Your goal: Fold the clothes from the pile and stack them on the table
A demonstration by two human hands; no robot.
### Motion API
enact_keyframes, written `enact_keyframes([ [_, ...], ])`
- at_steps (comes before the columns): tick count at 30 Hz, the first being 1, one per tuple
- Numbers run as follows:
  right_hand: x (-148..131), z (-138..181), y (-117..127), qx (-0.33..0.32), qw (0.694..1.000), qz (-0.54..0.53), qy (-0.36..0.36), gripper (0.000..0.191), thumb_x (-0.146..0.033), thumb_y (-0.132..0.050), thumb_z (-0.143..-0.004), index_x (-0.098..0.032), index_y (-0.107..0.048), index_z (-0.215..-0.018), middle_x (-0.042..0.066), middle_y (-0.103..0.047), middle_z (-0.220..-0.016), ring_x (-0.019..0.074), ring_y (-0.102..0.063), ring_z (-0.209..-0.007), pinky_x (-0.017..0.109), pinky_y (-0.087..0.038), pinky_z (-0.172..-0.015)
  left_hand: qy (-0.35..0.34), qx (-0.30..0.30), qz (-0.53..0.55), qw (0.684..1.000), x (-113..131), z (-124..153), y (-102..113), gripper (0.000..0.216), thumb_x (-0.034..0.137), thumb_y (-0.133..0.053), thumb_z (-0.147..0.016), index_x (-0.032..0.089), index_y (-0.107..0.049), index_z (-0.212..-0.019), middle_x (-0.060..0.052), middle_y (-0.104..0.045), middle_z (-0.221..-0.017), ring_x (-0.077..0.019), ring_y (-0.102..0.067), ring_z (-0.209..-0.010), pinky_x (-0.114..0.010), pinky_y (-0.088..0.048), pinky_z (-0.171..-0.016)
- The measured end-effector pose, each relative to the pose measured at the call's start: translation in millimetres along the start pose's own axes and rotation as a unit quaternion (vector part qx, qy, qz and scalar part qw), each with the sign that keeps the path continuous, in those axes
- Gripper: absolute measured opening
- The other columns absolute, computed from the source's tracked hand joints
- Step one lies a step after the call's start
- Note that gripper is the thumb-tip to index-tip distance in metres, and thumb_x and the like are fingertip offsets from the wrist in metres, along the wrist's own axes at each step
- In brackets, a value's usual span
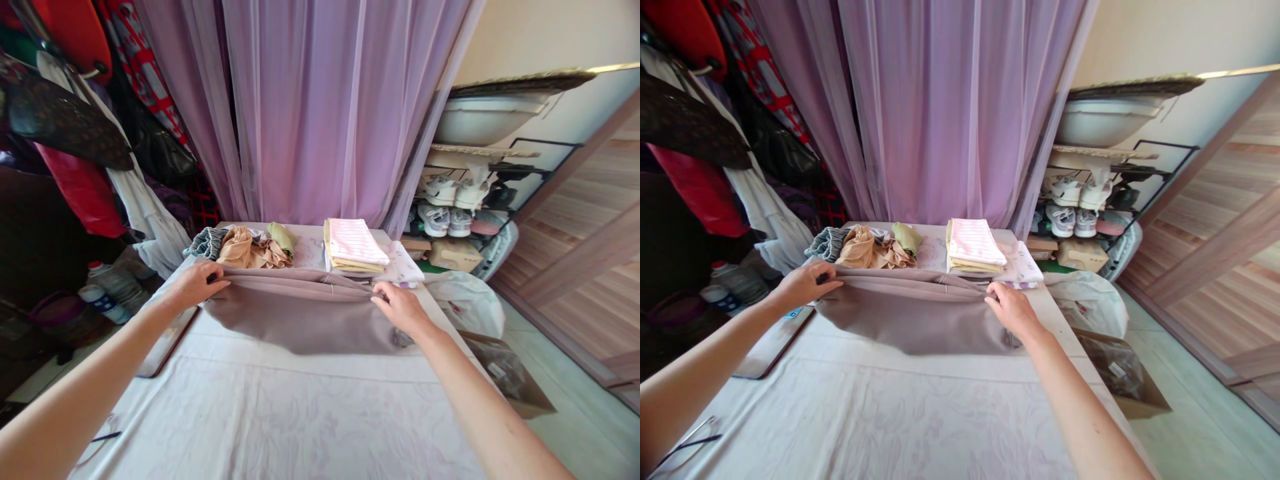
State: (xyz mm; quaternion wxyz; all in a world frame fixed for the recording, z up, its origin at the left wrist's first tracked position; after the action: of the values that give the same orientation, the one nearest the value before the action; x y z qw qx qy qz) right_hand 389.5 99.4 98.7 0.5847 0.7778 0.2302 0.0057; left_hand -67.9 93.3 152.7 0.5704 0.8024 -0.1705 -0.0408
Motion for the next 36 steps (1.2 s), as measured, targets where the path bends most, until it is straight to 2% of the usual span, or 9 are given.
enact_keyframes([
  [4, -17.2, 12.4, 16.9, -0.010, 0.998, 0.049, 0.050, 0.032, -0.025, -0.052, -0.086, -0.022, -0.063, -0.116, 0.008, -0.070, -0.099, 0.0225, -0.064, -0.092, 0.033, -0.046, -0.081, -0.012, 0.030, -0.035, 0.999, 17.0, 14.0, 28.8, 0.026, 0.048, -0.053, -0.083, 0.022, -0.056, -0.080, -0.002, -0.062, -0.074, -0.0195, -0.059, -0.072, -0.031, -0.044, -0.074],
  [8, -30.5, 21.3, 42.3, -0.015, 0.995, 0.069, 0.075, 0.026, -0.029, -0.046, -0.089, -0.021, -0.069, -0.099, 0.011, -0.069, -0.105, 0.0250, -0.063, -0.098, 0.037, -0.046, -0.087, 0.008, -0.029, -0.069, 0.997, 28.8, 25.4, 35.4, 0.034, 0.047, -0.048, -0.086, 0.023, -0.062, -0.105, -0.004, -0.066, -0.081, -0.0223, -0.063, -0.079, -0.033, -0.045, -0.078],
  [14, -14.1, 24.0, 96.5, -0.027, 0.999, -0.034, 0.011, 0.031, -0.041, -0.044, -0.090, -0.026, -0.068, -0.103, 0.005, -0.074, -0.093, 0.0233, -0.067, -0.084, 0.032, -0.049, -0.072, -0.012, -0.115, -0.022, 0.993, 34.3, 35.3, 45.8, 0.041, 0.052, -0.039, -0.088, 0.022, -0.066, -0.093, -0.006, -0.069, -0.097, -0.0228, -0.062, -0.095, -0.030, -0.045, -0.089],
  [17, -0.9, 18.0, 77.9, -0.084, 0.994, -0.066, -0.001, 0.030, -0.041, -0.049, -0.087, -0.026, -0.071, -0.100, 0.004, -0.075, -0.100, 0.0239, -0.068, -0.091, 0.032, -0.050, -0.078, 0.028, -0.188, -0.004, 0.982, 32.2, 38.9, 22.7, 0.045, 0.055, -0.035, -0.090, 0.021, -0.064, -0.096, -0.005, -0.070, -0.090, -0.0231, -0.063, -0.087, -0.030, -0.047, -0.082],
  [21, 13.8, 20.9, -1.5, -0.226, 0.973, -0.039, -0.023, 0.027, -0.033, -0.052, -0.085, -0.024, -0.073, -0.098, 0.004, -0.076, -0.102, 0.0243, -0.069, -0.095, 0.033, -0.050, -0.082, 0.048, -0.275, -0.024, 0.960, 41.7, 48.4, -37.9, 0.041, 0.055, -0.044, -0.086, 0.021, -0.066, -0.097, -0.008, -0.072, -0.096, -0.0260, -0.065, -0.089, -0.032, -0.048, -0.078],
  [25, 24.4, 26.4, -34.9, -0.188, 0.979, 0.044, -0.067, 0.034, -0.024, -0.054, -0.084, -0.026, -0.070, -0.114, 0.006, -0.072, -0.115, 0.0234, -0.067, -0.102, 0.035, -0.049, -0.088, 0.085, -0.319, -0.020, 0.944, 36.2, 58.9, -80.8, 0.053, 0.067, -0.044, -0.082, 0.021, -0.069, -0.092, -0.011, -0.073, -0.096, -0.0271, -0.066, -0.088, -0.035, -0.050, -0.078],
  [30, -9.6, 22.8, -25.4, -0.141, 0.988, 0.070, -0.009, 0.037, -0.017, -0.053, -0.083, -0.028, -0.070, -0.114, 0.006, -0.068, -0.125, 0.0233, -0.061, -0.114, 0.038, -0.045, -0.097, 0.155, -0.337, 0.040, 0.928, 1.0, 64.5, -79.6, 0.071, 0.061, -0.016, -0.093, 0.017, -0.072, -0.099, -0.013, -0.072, -0.109, -0.0271, -0.065, -0.104, -0.037, -0.047, -0.094],
  [33, -50.2, 14.4, -26.0, -0.136, 0.989, 0.025, 0.045, 0.035, -0.018, -0.048, -0.087, -0.026, -0.071, -0.111, 0.006, -0.069, -0.121, 0.0223, -0.062, -0.113, 0.037, -0.044, -0.098, 0.149, -0.366, 0.070, 0.916, -9.3, 68.6, -78.0, 0.058, 0.059, -0.030, -0.088, 0.021, -0.072, -0.100, -0.008, -0.072, -0.114, -0.0249, -0.064, -0.107, -0.033, -0.046, -0.095],
  [36, -91.9, 7.2, -42.6, -0.154, 0.984, -0.032, 0.088, 0.032, -0.021, -0.046, -0.091, -0.026, -0.071, -0.110, 0.004, -0.071, -0.116, 0.0204, -0.064, -0.109, 0.035, -0.045, -0.097, 0.124, -0.379, 0.124, 0.909, -6.1, 73.6, -80.4, 0.048, 0.059, -0.044, -0.081, 0.025, -0.070, -0.103, -0.002, -0.074, -0.105, -0.0210, -0.066, -0.096, -0.028, -0.049, -0.085],
])
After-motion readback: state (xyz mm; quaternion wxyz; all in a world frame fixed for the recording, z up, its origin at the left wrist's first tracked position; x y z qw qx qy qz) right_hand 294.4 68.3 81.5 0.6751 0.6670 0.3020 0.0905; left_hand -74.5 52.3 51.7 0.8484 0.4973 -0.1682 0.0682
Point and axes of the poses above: each hand's wrist, its own z-axis away from the middle knuckle, its own y-axis out of the back of the hand, x = y × z, the point moved 9 cm from there along -z, towards the middle knuckle
